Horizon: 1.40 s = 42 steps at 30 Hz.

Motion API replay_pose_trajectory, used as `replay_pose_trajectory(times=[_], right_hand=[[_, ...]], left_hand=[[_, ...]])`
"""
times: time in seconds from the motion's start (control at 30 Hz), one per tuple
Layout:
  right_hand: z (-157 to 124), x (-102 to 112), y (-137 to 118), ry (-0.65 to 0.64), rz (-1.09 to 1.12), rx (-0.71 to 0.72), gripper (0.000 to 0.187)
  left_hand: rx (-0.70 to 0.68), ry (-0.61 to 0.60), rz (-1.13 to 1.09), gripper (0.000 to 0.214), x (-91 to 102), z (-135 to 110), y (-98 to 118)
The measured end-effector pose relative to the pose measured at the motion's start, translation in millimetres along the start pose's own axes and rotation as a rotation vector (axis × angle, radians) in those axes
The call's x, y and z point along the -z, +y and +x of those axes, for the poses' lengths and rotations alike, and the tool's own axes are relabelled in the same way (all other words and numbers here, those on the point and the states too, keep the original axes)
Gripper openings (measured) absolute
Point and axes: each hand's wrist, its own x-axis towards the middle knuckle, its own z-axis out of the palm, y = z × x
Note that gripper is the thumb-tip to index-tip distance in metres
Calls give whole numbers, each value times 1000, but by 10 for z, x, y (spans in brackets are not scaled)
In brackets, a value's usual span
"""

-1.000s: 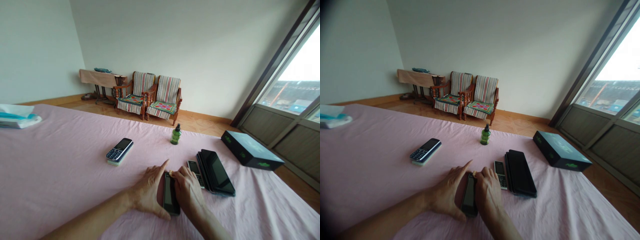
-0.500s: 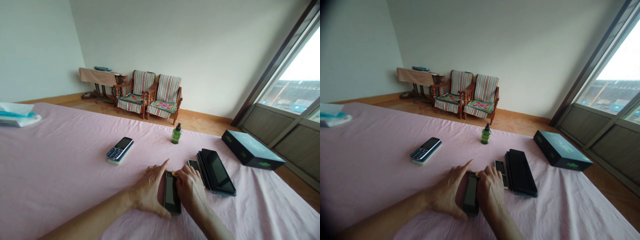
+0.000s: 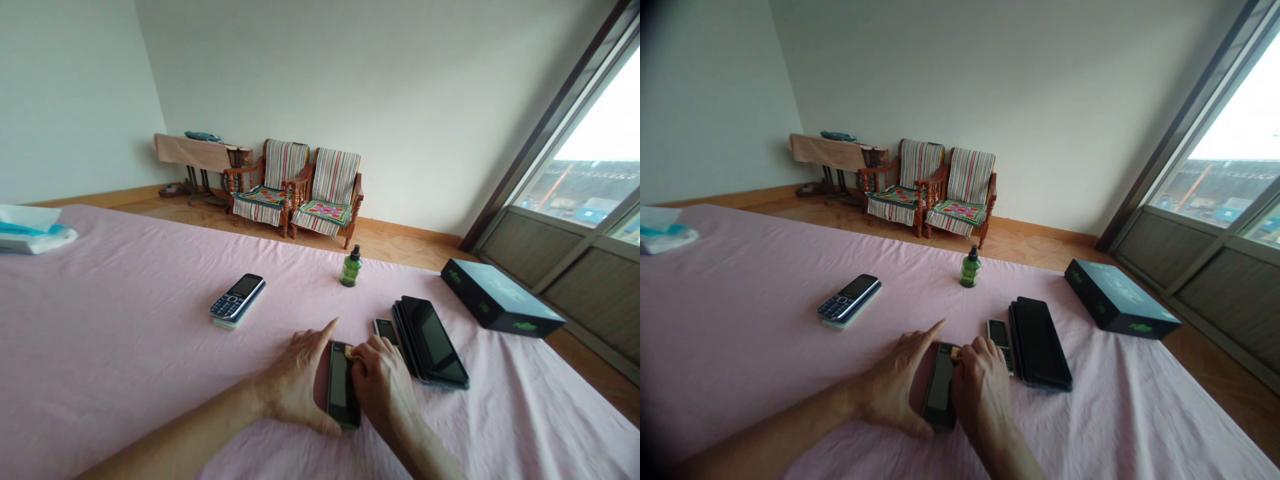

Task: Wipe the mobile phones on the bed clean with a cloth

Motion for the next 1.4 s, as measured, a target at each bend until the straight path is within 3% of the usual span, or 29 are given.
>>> replay_pose_trajectory(times=[0.57,1.03,1.4], right_hand=[[120,56,-124,-104,169,134,38],[-74,131,-127,-184,334,220,30],[117,71,-93,-85,187,140,38]], left_hand=[[-32,7,-48,139,22,-1,-1],[-30,8,2,141,4,3,-35],[-8,-26,-15,133,43,-8,-12]])
